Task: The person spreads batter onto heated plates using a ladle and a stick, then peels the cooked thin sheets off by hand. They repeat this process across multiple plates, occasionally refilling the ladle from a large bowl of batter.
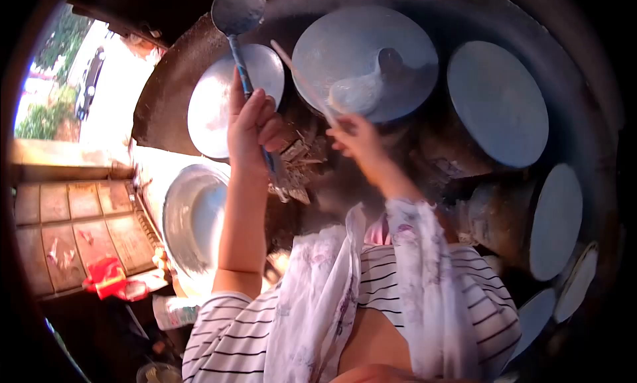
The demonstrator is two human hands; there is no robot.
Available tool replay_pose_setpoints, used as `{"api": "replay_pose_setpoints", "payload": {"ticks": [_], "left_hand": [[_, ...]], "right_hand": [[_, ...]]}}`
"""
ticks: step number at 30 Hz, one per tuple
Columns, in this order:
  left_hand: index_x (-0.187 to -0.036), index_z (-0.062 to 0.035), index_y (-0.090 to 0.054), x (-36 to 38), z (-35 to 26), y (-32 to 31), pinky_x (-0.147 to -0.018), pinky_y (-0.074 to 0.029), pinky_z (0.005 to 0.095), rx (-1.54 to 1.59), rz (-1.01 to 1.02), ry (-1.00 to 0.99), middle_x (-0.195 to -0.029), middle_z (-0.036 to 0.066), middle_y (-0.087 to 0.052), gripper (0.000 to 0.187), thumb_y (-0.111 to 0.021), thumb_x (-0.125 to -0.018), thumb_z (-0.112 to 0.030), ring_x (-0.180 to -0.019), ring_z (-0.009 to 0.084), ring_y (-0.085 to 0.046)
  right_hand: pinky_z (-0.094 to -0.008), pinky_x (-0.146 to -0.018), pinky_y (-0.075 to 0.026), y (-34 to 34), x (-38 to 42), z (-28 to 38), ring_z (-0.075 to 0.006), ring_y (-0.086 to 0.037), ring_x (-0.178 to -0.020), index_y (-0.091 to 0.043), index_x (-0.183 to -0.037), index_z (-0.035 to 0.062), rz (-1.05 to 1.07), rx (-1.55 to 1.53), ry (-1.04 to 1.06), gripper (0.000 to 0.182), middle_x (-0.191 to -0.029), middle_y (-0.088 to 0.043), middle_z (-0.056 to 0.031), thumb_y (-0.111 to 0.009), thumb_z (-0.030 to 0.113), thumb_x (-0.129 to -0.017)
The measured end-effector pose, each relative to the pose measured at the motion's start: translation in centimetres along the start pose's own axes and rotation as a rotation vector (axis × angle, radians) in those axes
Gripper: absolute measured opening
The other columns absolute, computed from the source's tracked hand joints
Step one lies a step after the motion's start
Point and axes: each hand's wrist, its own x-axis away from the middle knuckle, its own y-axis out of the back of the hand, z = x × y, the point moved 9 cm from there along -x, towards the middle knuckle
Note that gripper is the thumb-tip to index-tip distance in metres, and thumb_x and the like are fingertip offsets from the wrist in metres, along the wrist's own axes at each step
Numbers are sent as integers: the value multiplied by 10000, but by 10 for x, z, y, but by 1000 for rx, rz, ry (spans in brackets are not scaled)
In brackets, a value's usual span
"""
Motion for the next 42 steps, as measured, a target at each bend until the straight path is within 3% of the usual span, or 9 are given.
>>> {"api": "replay_pose_setpoints", "payload": {"ticks": [6,14,16,19,23,32,35,37,42], "left_hand": [[-1462,-243,-224,49,-36,26,-306,-228,156,-18,170,-40,-614,-46,-280,532,-359,-976,-71,-385,15,-241],[-1466,-293,-206,59,-38,36,-306,-225,163,36,219,59,-607,-38,-307,552,-385,-981,-100,-380,24,-240],[-1470,-254,-203,68,-39,35,-293,-254,167,532,396,252,-603,-35,-279,501,-329,-1002,-125,-362,21,-244],[-1467,-232,-218,73,-58,38,-280,-284,173,621,503,241,-612,-31,-259,451,-261,-1025,-152,-342,22,-246],[-1437,-227,-288,59,-42,63,-307,-297,177,539,358,318,-618,-26,-259,418,-256,-1027,-150,-359,31,-255],[-1436,-332,-264,41,3,8,-284,-245,146,488,312,432,-620,-43,-248,487,-356,-1002,-131,-372,19,-213],[-1444,-335,-240,28,22,-18,-282,-244,147,390,320,449,-612,-39,-245,505,-366,-998,-136,-365,23,-219],[-1451,-300,-235,18,30,-35,-281,-241,153,336,381,412,-607,-36,-253,515,-361,-990,-111,-360,27,-219],[-1443,-263,-268,2,60,-58,-301,-237,162,308,323,480,-656,-26,-264,455,-308,-1012,-123,-374,34,-221]], "right_hand": [[-198,-399,-344,-27,24,-95,-68,-450,-496,-461,-1109,172,-289,-503,-85,258,-735,-561,-44,-612,242,-912],[-191,-417,-332,46,65,-58,-64,-413,-503,-507,-1239,207,-527,-427,-29,315,-754,-530,-23,-570,175,-931],[-192,-412,-332,57,44,-46,-61,-401,-484,-512,-1239,162,-515,-411,59,293,-745,-536,-30,-530,178,-947],[-205,-380,-322,48,47,-31,-65,-419,-433,-500,-1258,108,-609,-236,138,318,-704,-546,-36,-522,180,-949],[-215,-371,-363,53,113,-80,-66,-440,-436,-522,-1269,108,-549,-98,-117,347,-706,-588,-55,-563,203,-937],[-204,-388,-362,162,42,20,-58,-433,-459,-532,-1272,108,-567,-4,18,344,-726,-597,-49,-552,184,-937],[-210,-373,-360,135,58,23,-61,-454,-440,-516,-1283,105,-471,106,48,351,-699,-606,-46,-534,190,-943],[-216,-366,-369,96,99,-12,-67,-484,-436,-481,-1302,86,-107,250,-116,363,-686,-614,-56,-502,198,-957],[-204,-400,-403,201,103,2,-60,-496,-459,-515,-1285,69,-441,7,-100,344,-744,-632,-67,-508,163,-954]]}}
